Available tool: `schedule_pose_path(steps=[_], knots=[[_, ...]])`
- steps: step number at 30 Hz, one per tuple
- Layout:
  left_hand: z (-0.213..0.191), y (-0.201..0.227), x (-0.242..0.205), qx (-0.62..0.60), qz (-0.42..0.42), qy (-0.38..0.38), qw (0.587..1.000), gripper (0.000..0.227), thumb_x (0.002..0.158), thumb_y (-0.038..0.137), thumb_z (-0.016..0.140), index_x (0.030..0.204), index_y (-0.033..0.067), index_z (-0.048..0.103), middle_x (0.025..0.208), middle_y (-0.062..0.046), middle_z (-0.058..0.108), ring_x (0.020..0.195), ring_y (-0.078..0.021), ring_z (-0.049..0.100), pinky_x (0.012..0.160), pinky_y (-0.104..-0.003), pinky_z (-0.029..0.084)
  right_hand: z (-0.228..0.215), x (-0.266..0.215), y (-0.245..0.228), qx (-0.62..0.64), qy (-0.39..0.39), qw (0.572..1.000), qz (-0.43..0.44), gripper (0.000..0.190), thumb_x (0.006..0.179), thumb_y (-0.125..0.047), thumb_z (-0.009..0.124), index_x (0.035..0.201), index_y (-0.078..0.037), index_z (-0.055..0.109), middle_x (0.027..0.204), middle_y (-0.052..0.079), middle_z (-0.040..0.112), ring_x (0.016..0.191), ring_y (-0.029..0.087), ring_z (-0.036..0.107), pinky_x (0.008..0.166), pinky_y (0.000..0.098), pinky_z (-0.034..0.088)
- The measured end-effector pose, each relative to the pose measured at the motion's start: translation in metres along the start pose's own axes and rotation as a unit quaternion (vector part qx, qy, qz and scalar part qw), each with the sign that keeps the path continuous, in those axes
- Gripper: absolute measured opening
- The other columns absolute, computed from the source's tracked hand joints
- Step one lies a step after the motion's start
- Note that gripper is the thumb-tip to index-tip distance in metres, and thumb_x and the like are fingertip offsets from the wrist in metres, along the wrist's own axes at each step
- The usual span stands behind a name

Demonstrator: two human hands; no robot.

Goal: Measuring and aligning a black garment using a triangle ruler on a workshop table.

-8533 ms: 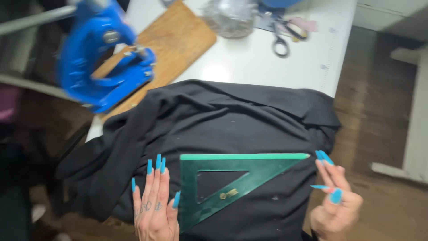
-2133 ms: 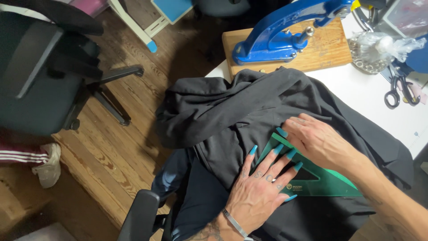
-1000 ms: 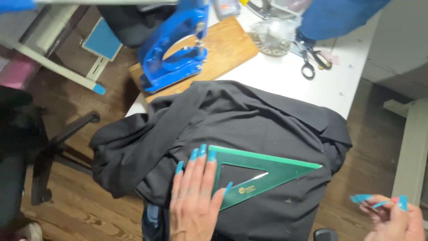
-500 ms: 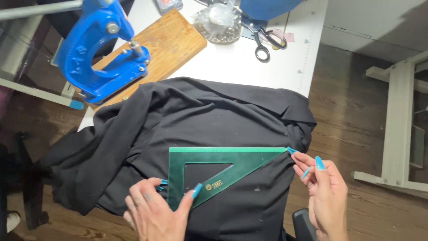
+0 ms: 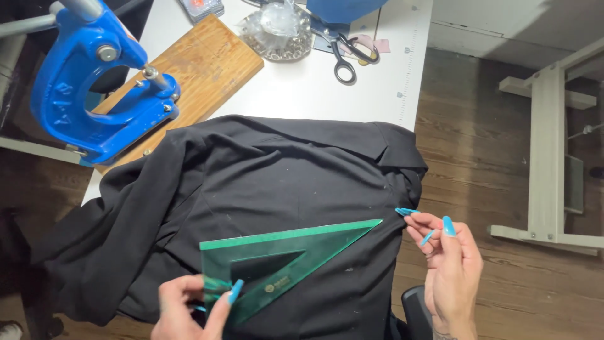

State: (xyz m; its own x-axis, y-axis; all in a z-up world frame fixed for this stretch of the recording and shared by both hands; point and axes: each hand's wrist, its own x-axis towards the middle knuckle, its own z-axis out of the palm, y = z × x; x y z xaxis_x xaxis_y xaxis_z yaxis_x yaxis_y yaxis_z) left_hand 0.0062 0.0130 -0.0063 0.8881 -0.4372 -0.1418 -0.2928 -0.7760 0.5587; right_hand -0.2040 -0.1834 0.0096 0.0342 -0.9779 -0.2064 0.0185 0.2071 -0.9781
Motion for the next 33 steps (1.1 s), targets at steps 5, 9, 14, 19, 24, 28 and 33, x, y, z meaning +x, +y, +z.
schedule_pose_path(steps=[5,9,14,19,24,28,33], knots=[[-0.015,0.006,0.020,-0.307,-0.231,-0.120,0.916,0.047,0.055,-0.016,0.070,0.096,-0.0030,0.052,0.080,-0.027,0.067,0.070,-0.0300,0.066,0.073,-0.033,0.052,-0.005,0.000,0.003,-0.012,0.020,0.999,-0.025,0.029,0.094,-0.015,0.034,0.068,-0.005,0.040,0.090,0.022,0.059,0.091,0.031,0.061,0.083,0.0373,0.050],[-0.015,0.037,0.030,-0.325,-0.240,-0.111,0.908,0.035,0.059,-0.016,0.068,0.090,-0.0083,0.054,0.073,-0.031,0.066,0.059,-0.0364,0.066,0.065,-0.036,0.054,0.004,-0.004,0.000,-0.049,0.014,0.997,-0.053,0.028,0.093,-0.011,0.033,0.066,-0.004,0.039,0.091,0.022,0.059,0.092,0.030,0.061,0.083,0.0394,0.051],[-0.002,0.046,0.043,-0.378,-0.231,-0.087,0.892,0.037,0.055,-0.015,0.071,0.087,-0.0073,0.053,0.068,-0.029,0.062,0.052,-0.0352,0.063,0.056,-0.034,0.053,0.018,-0.007,-0.003,-0.146,0.011,0.979,-0.142,0.020,0.091,-0.008,0.033,0.075,-0.001,0.042,0.093,0.021,0.060,0.088,0.029,0.062,0.079,0.0370,0.055],[0.002,0.048,0.051,-0.368,-0.225,-0.089,0.898,0.036,0.058,-0.013,0.070,0.090,-0.0065,0.054,0.071,-0.027,0.064,0.054,-0.0329,0.064,0.056,-0.032,0.053,0.030,-0.001,-0.004,-0.180,-0.018,0.978,-0.099,0.025,0.091,-0.017,0.036,0.073,-0.003,0.045,0.095,0.016,0.064,0.090,0.024,0.064,0.082,0.0310,0.052],[0.015,0.045,0.047,-0.365,-0.236,-0.064,0.899,0.035,0.059,-0.012,0.069,0.090,-0.0052,0.055,0.071,-0.024,0.064,0.054,-0.0309,0.065,0.055,-0.030,0.052,0.034,0.000,0.001,-0.209,-0.041,0.972,-0.098,0.025,0.091,-0.019,0.035,0.084,-0.001,0.051,0.101,0.014,0.063,0.094,0.022,0.063,0.084,0.0283,0.051],[0.017,0.057,0.040,-0.281,-0.241,-0.006,0.929,0.037,0.056,-0.005,0.074,0.090,0.0011,0.061,0.071,-0.013,0.063,0.057,-0.0172,0.058,0.055,-0.025,0.051,0.032,-0.004,0.017,-0.364,-0.039,0.908,-0.204,0.020,0.090,-0.015,0.038,0.088,-0.005,0.055,0.104,0.004,0.063,0.080,0.012,0.063,0.074,0.0202,0.047],[0.013,0.062,0.037,-0.159,-0.105,0.090,0.977,0.031,0.054,0.008,0.075,0.084,0.0095,0.067,0.063,0.000,0.062,0.051,-0.0057,0.050,0.046,-0.020,0.051,0.041,-0.012,0.035,-0.360,-0.040,0.878,-0.311,0.026,0.091,-0.013,0.038,0.098,0.002,0.059,0.106,0.011,0.061,0.087,0.016,0.062,0.075,0.0211,0.048]])
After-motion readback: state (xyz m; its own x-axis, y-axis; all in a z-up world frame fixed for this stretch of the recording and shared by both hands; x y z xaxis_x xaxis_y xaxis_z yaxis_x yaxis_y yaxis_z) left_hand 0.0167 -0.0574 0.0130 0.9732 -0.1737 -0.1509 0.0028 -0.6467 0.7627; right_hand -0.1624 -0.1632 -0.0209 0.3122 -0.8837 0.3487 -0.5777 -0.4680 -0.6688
